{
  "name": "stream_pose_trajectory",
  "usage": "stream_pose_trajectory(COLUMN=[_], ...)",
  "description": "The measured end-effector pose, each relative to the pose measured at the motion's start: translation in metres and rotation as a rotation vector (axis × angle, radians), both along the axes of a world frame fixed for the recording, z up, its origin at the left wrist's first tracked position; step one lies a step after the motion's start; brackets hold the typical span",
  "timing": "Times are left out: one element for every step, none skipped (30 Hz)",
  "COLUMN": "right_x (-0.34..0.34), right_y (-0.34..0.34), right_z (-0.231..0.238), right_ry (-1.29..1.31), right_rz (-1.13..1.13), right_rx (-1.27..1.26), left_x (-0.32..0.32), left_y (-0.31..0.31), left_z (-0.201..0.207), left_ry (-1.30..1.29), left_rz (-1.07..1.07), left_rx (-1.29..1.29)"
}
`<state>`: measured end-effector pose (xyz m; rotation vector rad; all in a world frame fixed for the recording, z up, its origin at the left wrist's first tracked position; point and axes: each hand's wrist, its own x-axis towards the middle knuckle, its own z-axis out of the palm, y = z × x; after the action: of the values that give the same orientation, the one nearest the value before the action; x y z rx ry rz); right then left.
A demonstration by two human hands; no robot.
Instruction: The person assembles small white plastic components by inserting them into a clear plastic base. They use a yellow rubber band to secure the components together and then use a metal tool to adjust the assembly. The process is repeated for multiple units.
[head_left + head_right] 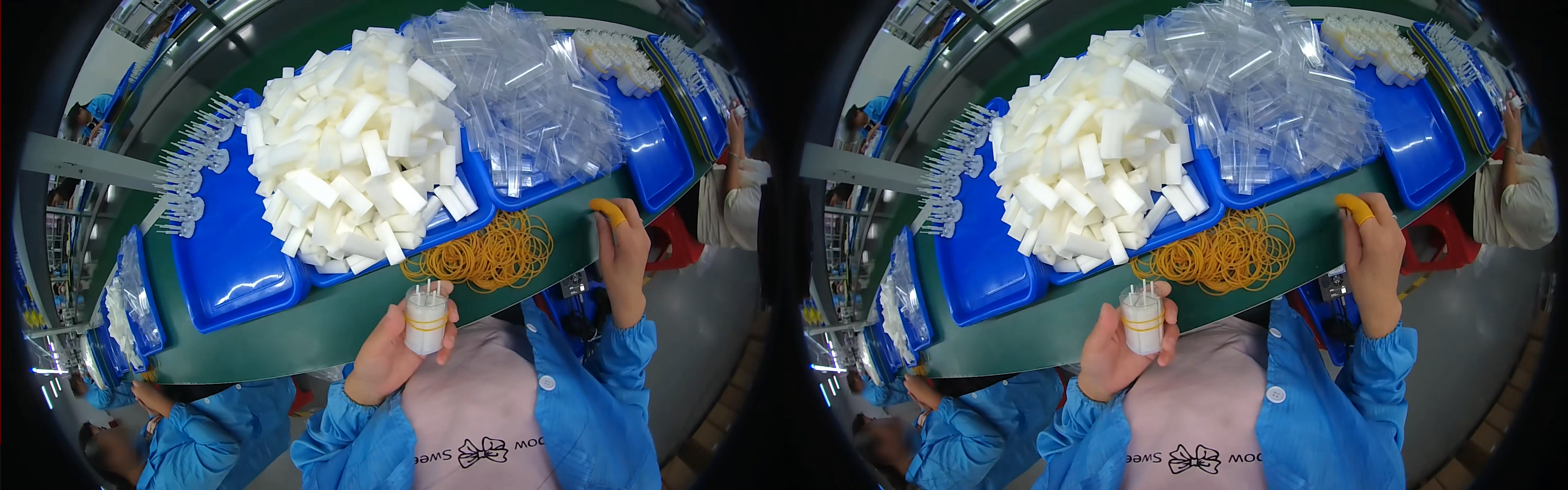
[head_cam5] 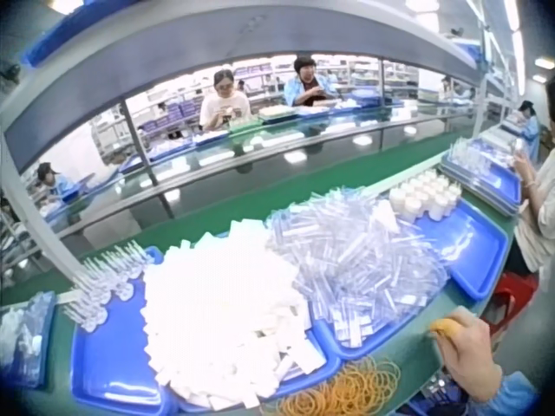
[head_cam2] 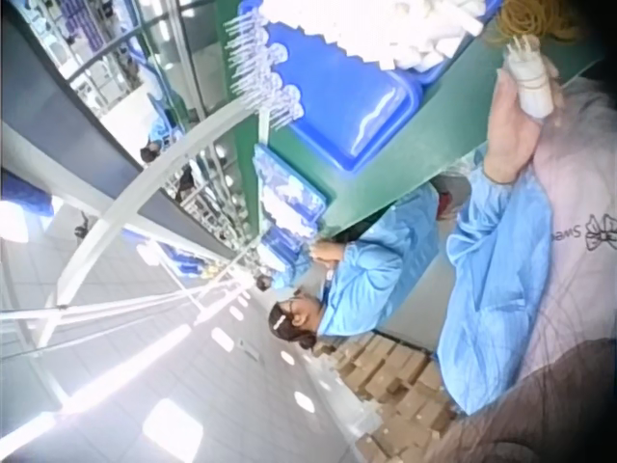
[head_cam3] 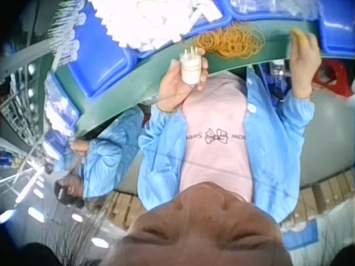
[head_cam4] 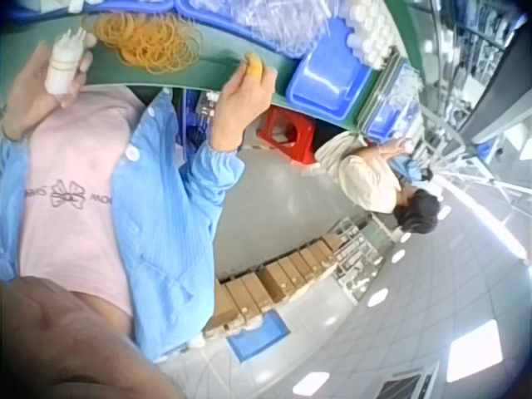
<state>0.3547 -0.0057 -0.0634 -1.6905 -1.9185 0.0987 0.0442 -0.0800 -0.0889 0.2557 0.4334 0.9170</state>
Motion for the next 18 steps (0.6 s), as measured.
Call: stream_pose_trajectory(right_x=[0.007, 0.013, 0.018, 0.021, 0.022, 0.022, 0.020, 0.016, 0.004, -0.008, -0.022, -0.036, -0.053, -0.067, -0.075, -0.081, -0.084, -0.086], right_y=[0.000, 0.002, 0.004, 0.005, 0.003, 0.001, -0.001, -0.006, -0.008, -0.013, -0.019, -0.025, -0.028, -0.031, -0.033, -0.035, -0.036, -0.036], right_z=[-0.008, -0.016, -0.023, -0.027, -0.029, -0.031, -0.030, -0.025, -0.012, 0.002, 0.015, 0.031, 0.038, 0.047, 0.049, 0.051, 0.052, 0.050], right_ry=[-0.073, -0.089, -0.104, -0.121, -0.128, -0.136, -0.144, -0.005, 0.128, 0.256, 0.351, 0.436, 0.454, 0.465, 0.383, 0.300, 0.217, 0.239], right_rz=[-0.066, -0.072, -0.078, -0.085, -0.089, -0.091, -0.093, -0.027, 0.047, 0.115, 0.242, 0.352, 0.448, 0.528, 0.550, 0.574, 0.597, 0.593], right_rx=[-0.007, 0.015, 0.037, 0.060, 0.089, 0.118, 0.148, 0.109, 0.071, 0.030, -0.041, -0.113, -0.155, -0.196, -0.187, -0.179, -0.171, -0.166], left_x=[0.000, 0.000, 0.001, 0.002, 0.003, 0.005, 0.006, 0.008, 0.010, 0.013, 0.016, 0.021, 0.024, 0.026, 0.029, 0.031, 0.033, 0.033], left_y=[0.001, 0.003, 0.005, 0.007, 0.009, 0.011, 0.013, 0.015, 0.015, 0.016, 0.017, 0.022, 0.023, 0.026, 0.027, 0.028, 0.028, 0.027], left_z=[0.002, 0.005, 0.007, 0.010, 0.013, 0.016, 0.020, 0.024, 0.028, 0.032, 0.036, 0.042, 0.045, 0.049, 0.053, 0.055, 0.054, 0.053], left_ry=[0.022, 0.012, 0.002, -0.008, -0.031, -0.054, -0.078, -0.046, -0.021, 0.000, 0.024, 0.038, 0.064, 0.071, 0.086, 0.100, 0.104, 0.112], left_rz=[-0.008, -0.020, -0.032, -0.046, -0.055, -0.061, -0.068, -0.077, -0.079, -0.087, -0.087, -0.104, -0.099, -0.121, -0.140, -0.157, -0.168, -0.166], left_rx=[0.017, 0.008, -0.001, -0.009, -0.014, -0.020, -0.025, -0.033, -0.039, -0.048, -0.070, -0.093, -0.117, -0.114, -0.107, -0.101, -0.080, -0.063])
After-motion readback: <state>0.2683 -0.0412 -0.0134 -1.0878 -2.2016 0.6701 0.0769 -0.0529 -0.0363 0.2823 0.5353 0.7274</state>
